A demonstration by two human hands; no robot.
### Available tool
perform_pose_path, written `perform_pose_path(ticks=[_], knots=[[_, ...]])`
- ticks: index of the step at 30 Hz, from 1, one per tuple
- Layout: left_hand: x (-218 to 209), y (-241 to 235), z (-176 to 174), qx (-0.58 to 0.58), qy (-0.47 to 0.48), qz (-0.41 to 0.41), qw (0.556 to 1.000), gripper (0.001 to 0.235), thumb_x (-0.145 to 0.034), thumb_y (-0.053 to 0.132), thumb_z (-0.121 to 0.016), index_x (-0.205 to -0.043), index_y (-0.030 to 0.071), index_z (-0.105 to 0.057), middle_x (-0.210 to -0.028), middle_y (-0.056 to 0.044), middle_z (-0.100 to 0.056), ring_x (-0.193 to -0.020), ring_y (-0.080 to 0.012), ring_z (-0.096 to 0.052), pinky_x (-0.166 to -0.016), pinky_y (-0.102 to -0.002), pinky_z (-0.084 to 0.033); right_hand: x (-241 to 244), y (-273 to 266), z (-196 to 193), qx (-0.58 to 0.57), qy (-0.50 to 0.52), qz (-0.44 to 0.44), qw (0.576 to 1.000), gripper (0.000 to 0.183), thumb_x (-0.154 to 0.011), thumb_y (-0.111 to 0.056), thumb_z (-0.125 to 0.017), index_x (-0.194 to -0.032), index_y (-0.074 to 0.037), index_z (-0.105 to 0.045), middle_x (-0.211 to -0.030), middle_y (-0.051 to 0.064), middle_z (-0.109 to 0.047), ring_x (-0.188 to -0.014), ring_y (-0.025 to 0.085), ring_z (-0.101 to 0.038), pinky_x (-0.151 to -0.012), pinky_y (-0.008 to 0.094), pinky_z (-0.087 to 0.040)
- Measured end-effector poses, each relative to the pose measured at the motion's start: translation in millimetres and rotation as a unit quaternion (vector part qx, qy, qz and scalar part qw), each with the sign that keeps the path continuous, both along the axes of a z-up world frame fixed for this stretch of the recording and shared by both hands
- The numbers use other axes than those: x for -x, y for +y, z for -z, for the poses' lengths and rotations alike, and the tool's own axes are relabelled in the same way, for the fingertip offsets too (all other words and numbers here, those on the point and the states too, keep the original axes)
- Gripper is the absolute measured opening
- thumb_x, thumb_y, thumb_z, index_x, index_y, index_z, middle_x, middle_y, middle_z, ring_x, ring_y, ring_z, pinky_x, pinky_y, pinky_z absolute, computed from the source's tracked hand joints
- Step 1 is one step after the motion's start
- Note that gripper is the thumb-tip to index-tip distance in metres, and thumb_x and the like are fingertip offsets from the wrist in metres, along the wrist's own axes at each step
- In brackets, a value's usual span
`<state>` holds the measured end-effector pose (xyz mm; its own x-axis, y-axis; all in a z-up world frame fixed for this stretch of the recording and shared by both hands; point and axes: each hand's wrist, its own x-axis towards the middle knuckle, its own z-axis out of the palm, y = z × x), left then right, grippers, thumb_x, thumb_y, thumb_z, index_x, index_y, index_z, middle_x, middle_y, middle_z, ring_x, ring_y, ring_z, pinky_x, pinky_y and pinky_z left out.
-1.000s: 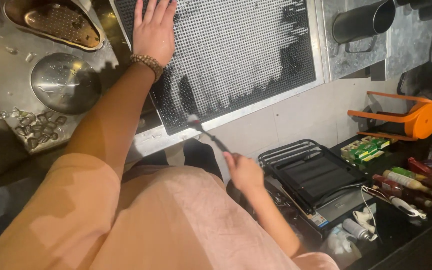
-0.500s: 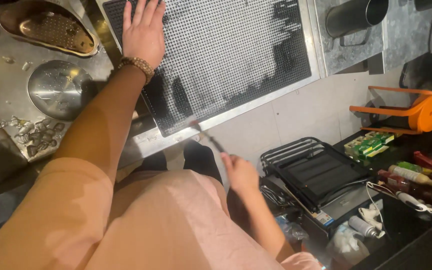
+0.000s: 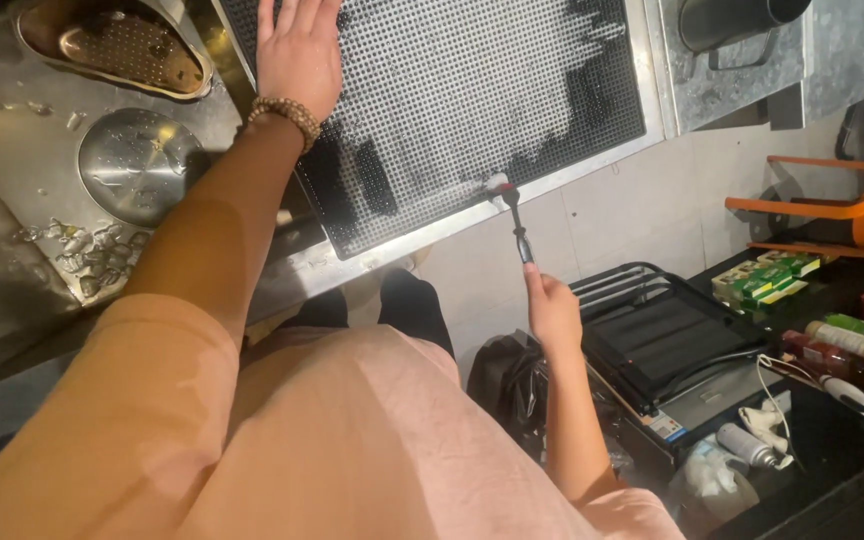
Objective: Scrubbing a rubber bar mat with dish soap and a brush in a sink and then rinsing it.
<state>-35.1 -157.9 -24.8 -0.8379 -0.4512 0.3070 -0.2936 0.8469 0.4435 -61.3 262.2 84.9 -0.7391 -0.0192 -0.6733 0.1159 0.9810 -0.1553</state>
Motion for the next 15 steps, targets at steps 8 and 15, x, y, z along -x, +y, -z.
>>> perform_pose_path(ticks=[8, 15], knots=[[1.3, 1.2, 3.8, 0.019, 0.025, 0.013, 0.999, 0.045, -0.104, 0.006, -0.058, -0.148, 0.001, -0.055, -0.155, -0.015, -0.053, -0.148, -0.0345, -0.041, -0.123, -0.055, -0.021, -76.9, -0.8, 40.2, 0.109, -0.049, -0.07, 0.99, 0.064, -0.098, -0.06, -0.051, -0.075, -0.003, -0.068, -0.067, 0.02, -0.065, -0.066, 0.037, -0.059, -0.069, 0.045, -0.051], [1.6, -0.1, -4.5, -0.022, -0.007, 0.006, 1.0, 0.043, -0.109, 0.007, -0.056, -0.151, 0.003, -0.057, -0.16, -0.013, -0.051, -0.153, -0.0339, -0.037, -0.127, -0.056, -0.018, -24.5, -14.7, 17.6, 0.083, 0.027, 0.027, 0.996, 0.061, -0.101, -0.057, -0.046, -0.089, -0.003, -0.069, -0.076, 0.026, -0.068, -0.075, 0.045, -0.067, -0.072, 0.051, -0.052]])
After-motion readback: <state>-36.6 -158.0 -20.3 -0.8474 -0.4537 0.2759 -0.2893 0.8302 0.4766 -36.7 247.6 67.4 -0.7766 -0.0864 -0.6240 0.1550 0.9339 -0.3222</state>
